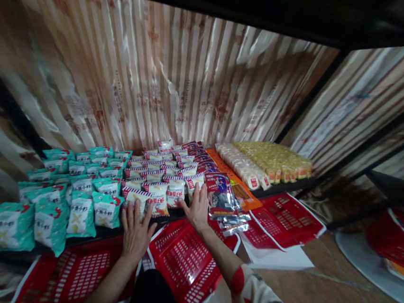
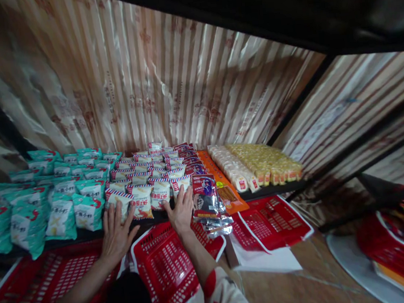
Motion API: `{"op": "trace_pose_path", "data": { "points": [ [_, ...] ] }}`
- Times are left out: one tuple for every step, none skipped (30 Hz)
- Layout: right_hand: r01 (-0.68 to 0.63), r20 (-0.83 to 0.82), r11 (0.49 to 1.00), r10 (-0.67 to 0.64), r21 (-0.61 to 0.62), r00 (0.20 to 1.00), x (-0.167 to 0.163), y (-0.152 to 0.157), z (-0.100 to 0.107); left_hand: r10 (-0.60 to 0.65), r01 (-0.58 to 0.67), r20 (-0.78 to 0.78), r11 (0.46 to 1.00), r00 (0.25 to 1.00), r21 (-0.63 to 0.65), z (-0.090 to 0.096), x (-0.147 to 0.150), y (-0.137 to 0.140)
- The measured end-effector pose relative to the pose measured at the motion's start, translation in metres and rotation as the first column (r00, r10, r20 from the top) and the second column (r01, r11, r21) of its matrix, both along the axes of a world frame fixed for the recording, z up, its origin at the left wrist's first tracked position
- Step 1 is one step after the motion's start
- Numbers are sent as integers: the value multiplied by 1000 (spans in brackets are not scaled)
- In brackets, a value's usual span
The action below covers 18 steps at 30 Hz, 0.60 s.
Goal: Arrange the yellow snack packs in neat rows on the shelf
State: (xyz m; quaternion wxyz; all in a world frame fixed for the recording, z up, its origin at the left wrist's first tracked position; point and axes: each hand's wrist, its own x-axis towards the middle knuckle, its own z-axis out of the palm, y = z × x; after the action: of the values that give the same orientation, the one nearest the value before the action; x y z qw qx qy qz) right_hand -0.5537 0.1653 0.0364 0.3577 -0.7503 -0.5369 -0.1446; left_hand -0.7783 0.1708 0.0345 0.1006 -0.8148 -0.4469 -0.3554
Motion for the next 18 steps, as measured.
{"op": "trace_pose_path", "data": {
  "points": [
    [-7,8,1000,7,0,1000,1,1,0,7,-7,6,1000,1000,0,-2,2,1],
    [-14,16,1000,14,-1,1000,2,1,-1,16,-16,12,1000,1000,-1,-4,5,1],
    [-20,21,1000,20,-3,1000,2,3,-2,26,-26,20,1000,999,-1,-5,7,2],
    [-26,23,1000,26,-5,999,3,4,-2,37,-37,26,999,999,-2,-6,10,3],
    [-31,22,999,31,-9,999,3,6,-3,48,-48,29,999,998,-2,-7,12,4],
    [-35,20,999,35,-15,999,3,8,-3,58,-58,29,998,998,-2,-8,14,5],
    [-39,17,999,39,-20,999,3,10,-4,66,-66,25,998,998,-2,-7,16,5],
    [-42,13,999,43,-24,999,4,12,-4,72,-72,20,997,997,-2,-7,17,5],
    [-47,10,999,47,-23,999,4,13,-4,79,-79,15,997,997,-4,-6,18,5],
    [-52,8,998,52,-18,999,4,14,-5,84,-84,12,996,996,-8,-5,19,5],
    [-61,7,998,61,-10,998,4,15,-5,87,-87,11,996,996,-12,-4,19,4],
    [-69,8,998,69,2,998,4,14,-5,89,-89,12,996,996,-18,-3,19,3],
    [-79,11,997,78,12,997,5,14,-6,92,-92,15,996,996,-24,-2,19,1],
    [-88,16,996,87,19,996,5,13,-6,96,-95,18,995,995,-28,-2,18,0],
    [-96,22,995,95,25,995,6,11,-7,99,-98,22,995,995,-28,-1,18,-1],
    [-101,29,994,100,31,995,6,10,-7,100,-99,25,995,995,-21,-1,17,-3],
    [-103,35,994,102,37,994,6,9,-8,97,-97,26,995,995,-11,-1,17,-4],
    [-104,39,994,102,44,994,6,8,-8,92,-92,26,996,995,1,-1,16,-4]
  ]
}}
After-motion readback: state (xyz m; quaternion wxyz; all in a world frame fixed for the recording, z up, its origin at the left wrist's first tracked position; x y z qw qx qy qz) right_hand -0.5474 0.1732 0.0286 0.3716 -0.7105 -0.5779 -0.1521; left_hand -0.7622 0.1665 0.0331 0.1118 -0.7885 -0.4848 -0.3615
